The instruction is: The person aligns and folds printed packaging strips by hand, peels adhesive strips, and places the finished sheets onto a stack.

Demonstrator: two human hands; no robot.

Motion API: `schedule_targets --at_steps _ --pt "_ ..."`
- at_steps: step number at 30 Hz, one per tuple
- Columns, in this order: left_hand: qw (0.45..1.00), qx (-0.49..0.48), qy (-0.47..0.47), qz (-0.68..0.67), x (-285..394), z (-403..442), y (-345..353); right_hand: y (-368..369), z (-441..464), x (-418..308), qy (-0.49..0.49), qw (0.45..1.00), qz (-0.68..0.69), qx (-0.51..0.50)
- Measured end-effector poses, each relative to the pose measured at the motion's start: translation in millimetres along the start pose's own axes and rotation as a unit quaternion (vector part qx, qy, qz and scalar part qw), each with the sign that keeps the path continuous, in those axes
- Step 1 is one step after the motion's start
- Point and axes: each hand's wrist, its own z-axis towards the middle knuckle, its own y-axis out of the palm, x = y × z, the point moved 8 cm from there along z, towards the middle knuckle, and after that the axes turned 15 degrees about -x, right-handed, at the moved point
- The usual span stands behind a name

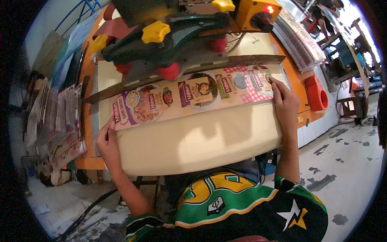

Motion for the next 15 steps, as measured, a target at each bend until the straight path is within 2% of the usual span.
schedule_targets --at_steps 15 --pt "0.999 0.009 0.034 -0.007 7.8 -3.1 -4.1 3.3 0.9 -1.4 -0.015 0.999 -0.039 0.003"
